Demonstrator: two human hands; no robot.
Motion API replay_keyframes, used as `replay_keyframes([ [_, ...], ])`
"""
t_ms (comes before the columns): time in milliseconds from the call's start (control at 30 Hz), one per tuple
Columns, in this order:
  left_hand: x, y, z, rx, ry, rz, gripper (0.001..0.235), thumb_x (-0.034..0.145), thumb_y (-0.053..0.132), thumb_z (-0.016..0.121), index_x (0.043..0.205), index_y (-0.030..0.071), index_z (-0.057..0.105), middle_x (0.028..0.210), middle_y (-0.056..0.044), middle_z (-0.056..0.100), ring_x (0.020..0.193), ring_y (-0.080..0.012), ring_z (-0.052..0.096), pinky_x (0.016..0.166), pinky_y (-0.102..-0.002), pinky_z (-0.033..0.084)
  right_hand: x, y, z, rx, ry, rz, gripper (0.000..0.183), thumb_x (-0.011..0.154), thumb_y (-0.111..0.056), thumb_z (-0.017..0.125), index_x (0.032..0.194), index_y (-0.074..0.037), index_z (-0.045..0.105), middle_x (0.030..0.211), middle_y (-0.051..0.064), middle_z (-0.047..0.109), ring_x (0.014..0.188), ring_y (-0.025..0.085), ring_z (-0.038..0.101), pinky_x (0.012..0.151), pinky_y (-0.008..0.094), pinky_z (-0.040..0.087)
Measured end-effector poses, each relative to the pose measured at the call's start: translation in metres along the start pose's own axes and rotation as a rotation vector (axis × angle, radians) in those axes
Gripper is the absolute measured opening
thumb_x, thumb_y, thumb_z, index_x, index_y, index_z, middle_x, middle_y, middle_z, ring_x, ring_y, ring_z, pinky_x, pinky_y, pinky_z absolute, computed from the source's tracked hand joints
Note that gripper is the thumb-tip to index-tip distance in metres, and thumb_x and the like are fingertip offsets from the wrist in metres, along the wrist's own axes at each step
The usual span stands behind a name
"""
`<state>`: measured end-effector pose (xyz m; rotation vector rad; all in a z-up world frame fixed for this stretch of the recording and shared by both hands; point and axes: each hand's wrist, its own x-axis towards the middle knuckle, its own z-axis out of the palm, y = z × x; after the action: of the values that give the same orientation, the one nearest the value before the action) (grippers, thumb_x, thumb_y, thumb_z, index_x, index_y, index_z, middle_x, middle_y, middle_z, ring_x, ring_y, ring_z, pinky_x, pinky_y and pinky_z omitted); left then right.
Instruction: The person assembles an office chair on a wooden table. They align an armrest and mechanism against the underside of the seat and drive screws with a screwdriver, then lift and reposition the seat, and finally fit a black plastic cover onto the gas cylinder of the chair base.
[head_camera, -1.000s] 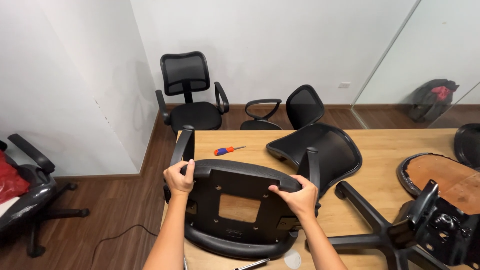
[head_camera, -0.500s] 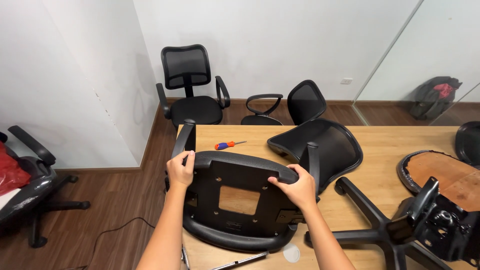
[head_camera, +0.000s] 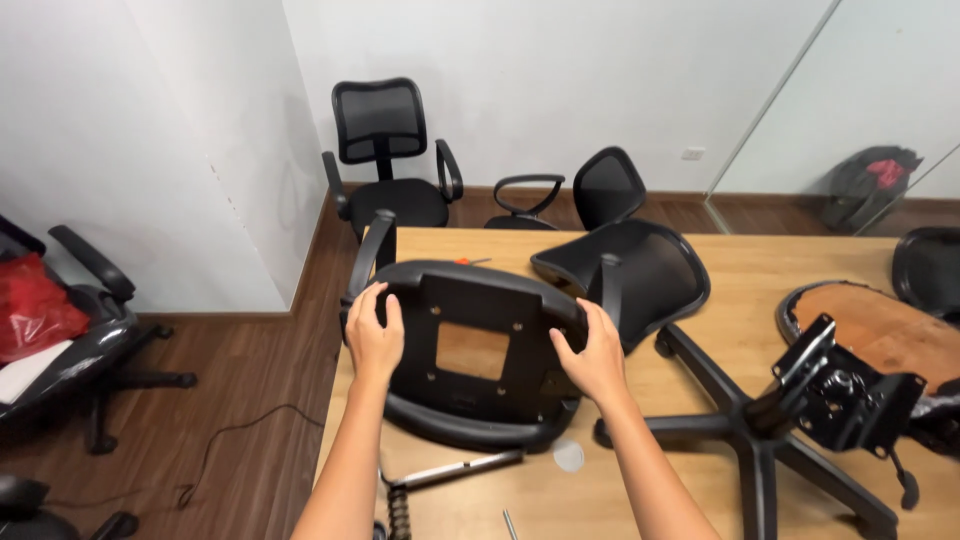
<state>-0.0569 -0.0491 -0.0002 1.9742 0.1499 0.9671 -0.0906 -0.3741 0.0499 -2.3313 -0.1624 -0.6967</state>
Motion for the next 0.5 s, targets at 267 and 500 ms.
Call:
replay_keyframes([
  [267,-0.073,0.11,-0.018,-0.05,-0.065,0.076,0.022,0.097,0.017,0.062,0.11,0.003,0.072,0.113,-0.017,0.072,0.108,-0.0344,0.068,0.096,-0.041,0.052,-0.048,0.021,-0.049,0.047,-0.073,-0.074,0.031,0.081,-0.021,0.078,0.107,-0.004,0.073,0.131,0.019,0.066,0.122,0.039,0.06,0.104,0.045,0.047],
  [500,-0.173,0.181,-0.009,-0.119,-0.288,0.077,0.018,0.096,0.016,0.063,0.097,0.002,0.074,0.092,-0.014,0.076,0.085,-0.0255,0.075,0.078,-0.034,0.057,-0.078,0.055,-0.139,0.148,-0.105,-0.118,0.014,0.083,-0.017,0.074,0.091,-0.005,0.075,0.105,0.013,0.075,0.103,0.032,0.07,0.093,0.04,0.054],
])
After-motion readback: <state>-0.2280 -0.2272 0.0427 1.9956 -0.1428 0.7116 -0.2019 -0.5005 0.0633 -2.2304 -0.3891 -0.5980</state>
